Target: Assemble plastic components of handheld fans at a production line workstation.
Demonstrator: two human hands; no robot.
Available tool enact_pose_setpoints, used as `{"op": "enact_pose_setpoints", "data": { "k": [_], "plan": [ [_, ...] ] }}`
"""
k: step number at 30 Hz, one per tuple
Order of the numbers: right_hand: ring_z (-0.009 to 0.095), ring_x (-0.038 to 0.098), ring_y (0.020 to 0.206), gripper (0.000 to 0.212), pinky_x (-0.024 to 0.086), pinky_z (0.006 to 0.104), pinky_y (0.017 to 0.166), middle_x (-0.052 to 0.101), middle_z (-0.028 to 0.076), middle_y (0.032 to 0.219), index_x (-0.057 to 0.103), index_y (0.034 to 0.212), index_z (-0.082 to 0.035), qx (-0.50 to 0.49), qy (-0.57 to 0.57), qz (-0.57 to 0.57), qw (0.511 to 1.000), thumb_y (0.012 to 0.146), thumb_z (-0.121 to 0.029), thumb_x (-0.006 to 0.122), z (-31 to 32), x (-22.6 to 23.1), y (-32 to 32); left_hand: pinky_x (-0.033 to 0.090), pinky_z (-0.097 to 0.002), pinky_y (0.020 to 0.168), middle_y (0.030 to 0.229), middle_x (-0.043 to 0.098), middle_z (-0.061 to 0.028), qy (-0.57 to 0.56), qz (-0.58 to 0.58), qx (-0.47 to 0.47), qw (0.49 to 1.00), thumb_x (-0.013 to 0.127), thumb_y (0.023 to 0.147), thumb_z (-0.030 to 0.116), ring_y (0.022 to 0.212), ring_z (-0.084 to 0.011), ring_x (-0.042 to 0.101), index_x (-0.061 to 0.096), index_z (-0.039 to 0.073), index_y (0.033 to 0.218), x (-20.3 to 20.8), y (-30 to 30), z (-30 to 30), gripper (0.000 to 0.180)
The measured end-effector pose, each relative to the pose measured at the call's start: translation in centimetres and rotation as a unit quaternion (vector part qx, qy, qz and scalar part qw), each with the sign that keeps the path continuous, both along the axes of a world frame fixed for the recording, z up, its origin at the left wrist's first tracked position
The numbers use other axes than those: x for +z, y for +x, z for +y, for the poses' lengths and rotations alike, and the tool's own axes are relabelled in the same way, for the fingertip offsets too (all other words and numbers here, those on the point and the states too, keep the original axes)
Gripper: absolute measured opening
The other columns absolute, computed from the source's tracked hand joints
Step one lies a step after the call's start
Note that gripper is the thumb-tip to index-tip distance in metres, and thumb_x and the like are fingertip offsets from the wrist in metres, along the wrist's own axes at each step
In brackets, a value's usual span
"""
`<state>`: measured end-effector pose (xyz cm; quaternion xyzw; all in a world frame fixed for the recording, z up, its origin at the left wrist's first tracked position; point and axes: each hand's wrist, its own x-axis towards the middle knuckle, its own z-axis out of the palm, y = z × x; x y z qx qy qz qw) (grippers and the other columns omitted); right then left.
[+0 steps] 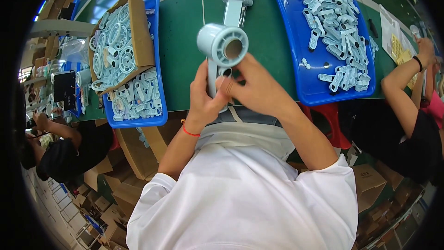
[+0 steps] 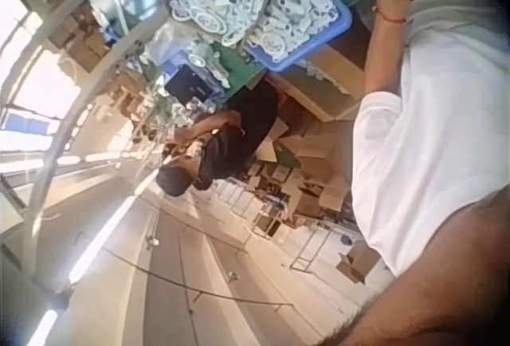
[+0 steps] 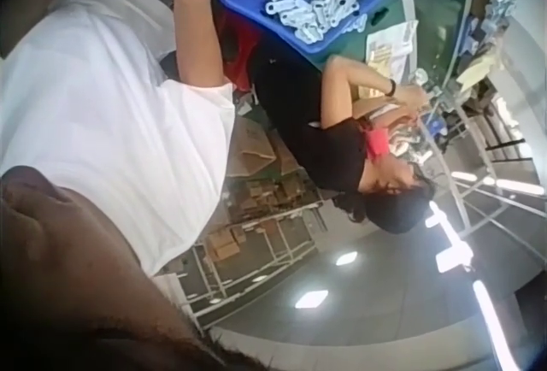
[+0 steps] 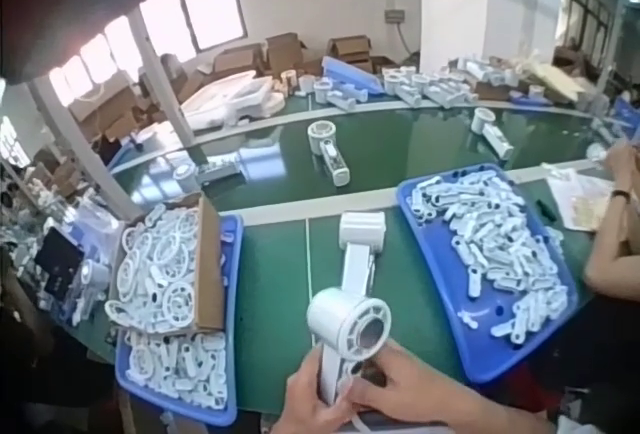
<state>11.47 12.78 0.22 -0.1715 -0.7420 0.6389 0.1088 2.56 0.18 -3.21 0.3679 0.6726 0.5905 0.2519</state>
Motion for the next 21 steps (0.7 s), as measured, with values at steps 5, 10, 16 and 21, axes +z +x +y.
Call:
{"op": "enact_pose_setpoints", "data": {
  "k": [5, 10, 16, 21],
  "plan": [
    [0.019, 0.055, 0.097, 0.045, 0.045, 0.0315, 0.084, 0.058, 0.009, 0.104, 0.050, 0.117, -0.003, -0.072, -0.150, 0.041, 0.985, 0.077, -0.013, 0.068, -1.2, -0.7, -0.9, 0.043, -0.0323, 0.084, 0.127, 0.040, -0.0198, 0.003, 0.327, -0.005, 0.945, 0.066, 0.074, 0.016, 0.098, -0.0274, 0.052, 0.028, -0.005, 0.132, 1.1, 0.2, -0.5, 0.073],
    [0.019, 0.058, 0.093, 0.028, 0.047, 0.0335, 0.082, 0.059, 0.008, 0.102, 0.054, 0.099, -0.009, -0.030, -0.027, 0.129, 0.991, 0.078, -0.017, 0.070, -0.8, -3.5, -1.4, 0.043, -0.0262, 0.074, 0.100, 0.050, -0.0062, 0.113, 0.011, 0.153, 0.982, 0.054, 0.082, 0.001, 0.085, -0.0130, 0.049, 0.049, 0.000, 0.113, -1.2, -0.9, -3.4, 0.032],
    [0.027, 0.056, 0.095, 0.050, 0.043, 0.0349, 0.080, 0.057, 0.012, 0.098, 0.050, 0.113, -0.001, 0.007, 0.357, 0.007, 0.934, 0.069, -0.012, 0.070, -1.9, -0.1, -2.5, 0.041, -0.0395, 0.078, 0.093, 0.058, -0.0015, 0.135, 0.522, 0.093, 0.837, 0.070, 0.068, 0.011, 0.088, -0.0227, 0.052, 0.061, 0.013, 0.096, 3.4, 0.8, -4.7, 0.029],
    [0.027, 0.050, 0.106, 0.061, 0.037, 0.0381, 0.090, 0.054, 0.011, 0.108, 0.048, 0.121, -0.004, 0.140, 0.452, -0.027, 0.881, 0.064, -0.007, 0.072, -0.7, 0.0, 0.5, 0.037, -0.0449, 0.088, 0.108, 0.056, -0.0068, -0.130, 0.448, -0.040, 0.884, 0.070, 0.070, 0.031, 0.100, -0.0277, 0.051, 0.056, 0.007, 0.112, 3.9, -0.9, -2.2, 0.051]
  ]
}}
